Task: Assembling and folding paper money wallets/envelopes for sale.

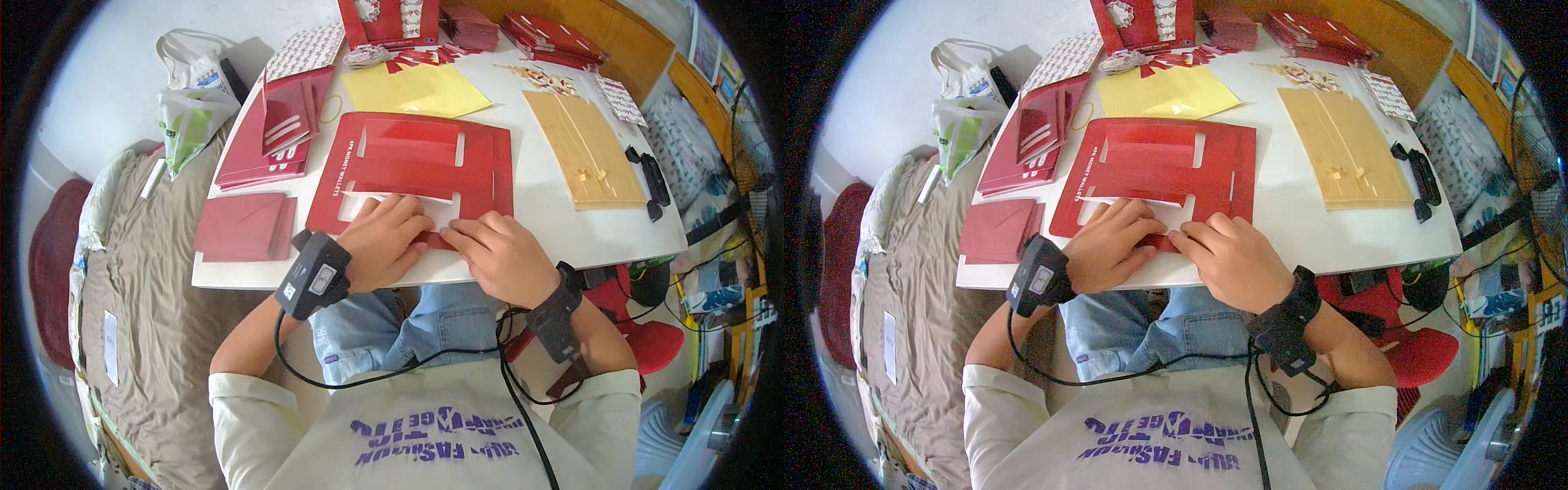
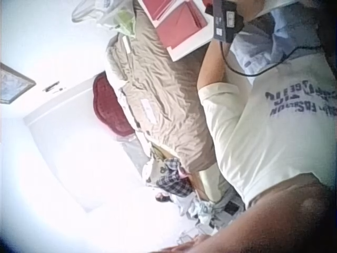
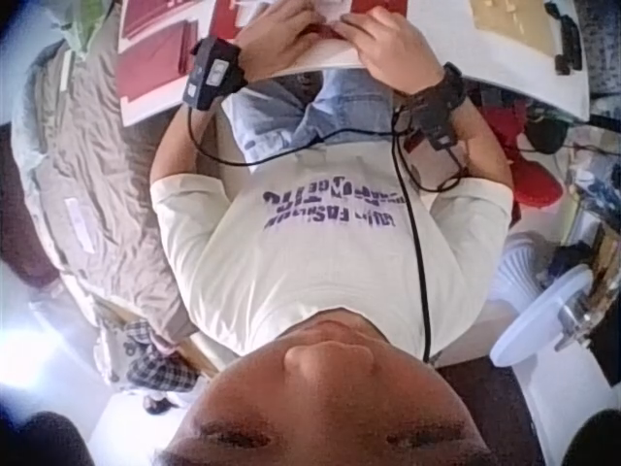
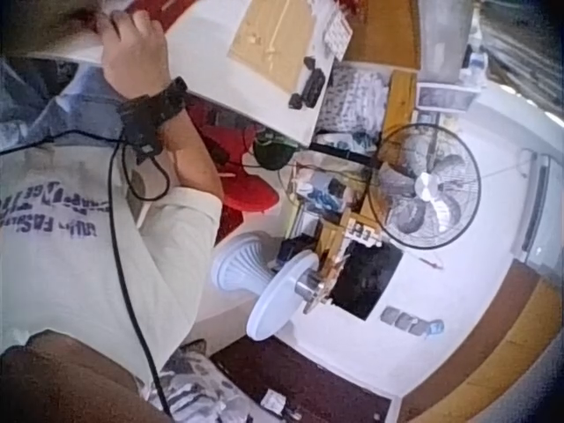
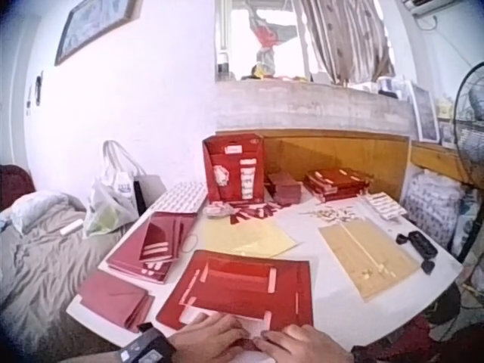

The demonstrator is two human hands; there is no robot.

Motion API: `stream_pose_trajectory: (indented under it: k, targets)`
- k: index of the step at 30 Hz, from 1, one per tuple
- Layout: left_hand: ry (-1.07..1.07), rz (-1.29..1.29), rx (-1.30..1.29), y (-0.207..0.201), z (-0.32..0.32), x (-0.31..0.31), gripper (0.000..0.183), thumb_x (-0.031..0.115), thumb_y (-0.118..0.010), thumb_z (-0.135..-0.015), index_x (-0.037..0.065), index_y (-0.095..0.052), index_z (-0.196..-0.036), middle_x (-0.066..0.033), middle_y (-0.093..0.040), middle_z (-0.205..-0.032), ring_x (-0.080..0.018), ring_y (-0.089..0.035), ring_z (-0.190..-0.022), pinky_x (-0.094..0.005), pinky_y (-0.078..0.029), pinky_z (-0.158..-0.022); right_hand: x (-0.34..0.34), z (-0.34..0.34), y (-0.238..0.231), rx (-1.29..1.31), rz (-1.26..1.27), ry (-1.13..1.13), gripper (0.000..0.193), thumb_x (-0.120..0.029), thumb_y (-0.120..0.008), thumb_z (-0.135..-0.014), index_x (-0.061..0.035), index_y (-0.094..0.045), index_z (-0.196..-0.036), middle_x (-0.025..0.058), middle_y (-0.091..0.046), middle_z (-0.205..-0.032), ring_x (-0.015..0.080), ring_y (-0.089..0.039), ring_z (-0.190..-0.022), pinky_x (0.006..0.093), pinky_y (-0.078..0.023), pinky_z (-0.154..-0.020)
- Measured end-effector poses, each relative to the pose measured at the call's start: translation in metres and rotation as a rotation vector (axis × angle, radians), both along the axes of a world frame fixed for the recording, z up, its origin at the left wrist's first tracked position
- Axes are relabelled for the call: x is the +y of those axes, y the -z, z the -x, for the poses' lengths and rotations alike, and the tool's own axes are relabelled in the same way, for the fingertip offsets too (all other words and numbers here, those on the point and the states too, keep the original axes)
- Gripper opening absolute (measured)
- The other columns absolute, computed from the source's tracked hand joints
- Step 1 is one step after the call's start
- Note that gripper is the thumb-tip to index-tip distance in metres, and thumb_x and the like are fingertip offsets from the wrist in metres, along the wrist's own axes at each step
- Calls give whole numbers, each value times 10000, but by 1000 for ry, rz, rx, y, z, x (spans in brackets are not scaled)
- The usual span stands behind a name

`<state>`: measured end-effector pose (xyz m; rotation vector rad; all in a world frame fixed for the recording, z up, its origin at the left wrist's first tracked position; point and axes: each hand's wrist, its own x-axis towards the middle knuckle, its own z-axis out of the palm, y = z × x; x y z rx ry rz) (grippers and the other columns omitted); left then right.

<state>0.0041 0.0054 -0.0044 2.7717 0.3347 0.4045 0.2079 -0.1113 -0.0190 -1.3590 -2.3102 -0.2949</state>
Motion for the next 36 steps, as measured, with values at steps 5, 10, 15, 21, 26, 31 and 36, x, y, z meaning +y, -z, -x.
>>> stream_pose_trajectory:
  k: [5, 10, 15, 21, 26, 31, 36]
  targets:
    - [-48, -59, 70, -10, 1, -2, 249, 153, -626, -830, 48, -523, -1031, -133, -511, -1034, -323, -506, -1013, -408, -399, -852, 2, 1, -4, 2, 46, 10, 478, -75, -633, -701, -47, -592, -1176, 61, -577, -1039, 226, -523, -907, 333, -460, -776]
    - [-43, 51, -28, 0, 0, 0, 228, 111, -627, -834, 40, -488, -1001, -147, -526, -1016, -338, -529, -969, -418, -419, -837, 4, 1, -6, 29, 38, -16, 479, -71, -636, -687, -52, -592, -1163, 75, -541, -1049, 237, -510, -913, 342, -444, -778]
    - [-32, 111, -90, -6, -1, -1, 242, 79, -618, -854, 25, -508, -1063, -163, -571, -944, -351, -564, -914, -423, -451, -810, 5, -3, -8, 31, 28, -21, 448, -79, -651, -671, -70, -606, -1117, 64, -540, -1036, 236, -506, -915, 348, -441, -771]
    - [-44, 148, -92, -2, -1, -2, 343, 80, -618, -855, 18, -505, -1173, -177, -587, -995, -357, -572, -930, -428, -458, -822, 5, -6, -9, -27, -41, -32, 356, -101, -661, -668, -83, -633, -1022, 53, -548, -1006, 230, -507, -909, 345, -444, -757]
    - [38, 37, -134, -3, -1, 2, 387, 58, -616, -845, 15, -494, -1210, -179, -590, -1034, -354, -584, -934, -422, -467, -820, 4, -7, -9, -29, -47, -24, 333, -109, -654, -675, -87, -638, -1006, 56, -550, -992, 227, -510, -904, 348, -450, -738]
    - [-20, 151, -101, -6, -2, -1, 403, 37, -620, -834, 6, -490, -1214, -181, -590, -1034, -349, -588, -938, -423, -474, -832, 3, -6, -12, -31, -53, -32, 330, -109, -654, -667, -84, -634, -995, 62, -546, -984, 230, -513, -916, 348, -455, -739]
    - [-102, 389, -117, -7, -4, -6, 381, 33, -624, -825, 24, -523, -1193, -167, -589, -1005, -335, -588, -920, -413, -474, -830, 5, -9, -12, 16, -33, -38, 335, -112, -670, -658, -70, -617, -986, 66, -542, -987, 240, -517, -908, 353, -461, -754]
